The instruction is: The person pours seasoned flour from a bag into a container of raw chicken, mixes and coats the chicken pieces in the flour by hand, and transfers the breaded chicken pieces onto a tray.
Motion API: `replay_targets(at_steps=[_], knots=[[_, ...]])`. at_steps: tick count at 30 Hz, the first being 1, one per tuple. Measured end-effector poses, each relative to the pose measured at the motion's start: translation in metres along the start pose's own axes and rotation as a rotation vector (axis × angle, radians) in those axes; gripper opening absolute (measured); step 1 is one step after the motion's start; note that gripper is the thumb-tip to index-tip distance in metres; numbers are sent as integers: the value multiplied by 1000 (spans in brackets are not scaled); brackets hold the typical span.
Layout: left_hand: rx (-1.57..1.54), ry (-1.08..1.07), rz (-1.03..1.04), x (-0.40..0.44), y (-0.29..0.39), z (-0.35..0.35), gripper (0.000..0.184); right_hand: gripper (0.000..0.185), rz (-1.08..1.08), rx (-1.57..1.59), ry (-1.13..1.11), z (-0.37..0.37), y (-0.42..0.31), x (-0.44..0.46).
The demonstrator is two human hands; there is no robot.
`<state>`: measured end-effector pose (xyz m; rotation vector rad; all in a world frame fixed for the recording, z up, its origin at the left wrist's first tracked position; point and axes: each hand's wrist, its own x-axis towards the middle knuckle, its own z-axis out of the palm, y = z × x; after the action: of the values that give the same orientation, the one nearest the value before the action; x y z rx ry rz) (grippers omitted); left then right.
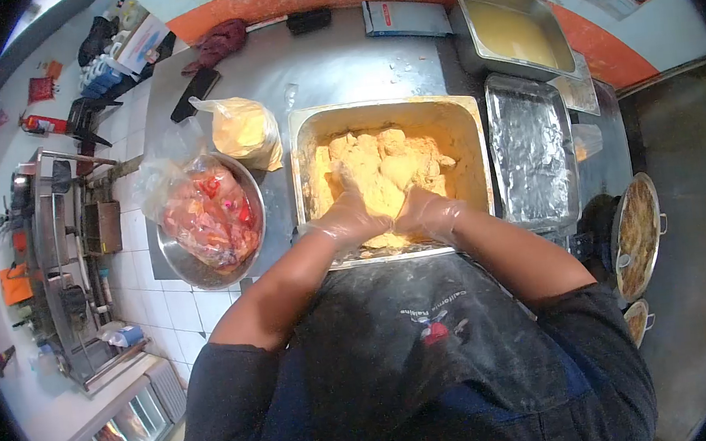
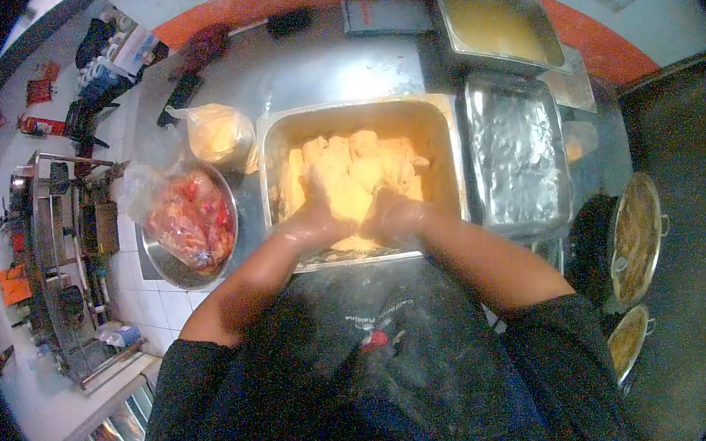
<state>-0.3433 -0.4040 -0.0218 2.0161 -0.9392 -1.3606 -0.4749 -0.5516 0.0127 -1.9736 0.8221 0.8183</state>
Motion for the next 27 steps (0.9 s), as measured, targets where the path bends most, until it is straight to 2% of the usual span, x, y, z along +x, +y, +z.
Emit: replay_targets(at_steps=[1,2,5,6,7,8,10,11,13,14,18,19,21,23,24,26,27], knots=[[-80,12,39,0,-2,-4,136,65,1,-1,-2,9,17,10],[-161,25,77,0,-3,-8,133,70,-151,349,106,21,44,27],[-334,50,147,-9,3,-18,126,89,-128,484,140,-17,18,-5],[-138,105,6,-20,19,-28,125,89,-136,765,248,-26,7,-17],[61,157,-133,-27,29,-33,124,90,-134,907,301,-32,3,-23],[60,156,-133,-26,33,-35,124,90,-141,1047,358,-39,-1,-28],[460,239,-162,-15,44,-40,128,104,3,-119,512,-57,-4,-25],[466,244,-155,-8,53,-43,128,104,0,-115,521,-58,-9,-17],[401,113,-236,4,68,-50,132,102,136,-268,406,-49,-20,11],[478,167,-181,19,53,-44,133,114,129,-304,415,-43,-17,27],[350,133,-112,53,25,-33,127,114,-31,-96,600,-16,-1,52],[328,86,-100,56,21,-32,122,110,-100,-65,450,-24,6,54],[280,-19,-77,60,13,-28,113,107,-164,-33,303,-35,21,50],[227,-118,-63,62,6,-27,105,125,-120,-164,97,-45,28,47],[229,-115,-67,58,14,-30,105,125,-125,-162,96,-54,17,35],[329,-359,-103,45,41,-37,92,108,67,-373,-87,-73,-5,6],[328,-364,-105,39,40,-34,92,103,130,-445,-154,-77,-9,0]])
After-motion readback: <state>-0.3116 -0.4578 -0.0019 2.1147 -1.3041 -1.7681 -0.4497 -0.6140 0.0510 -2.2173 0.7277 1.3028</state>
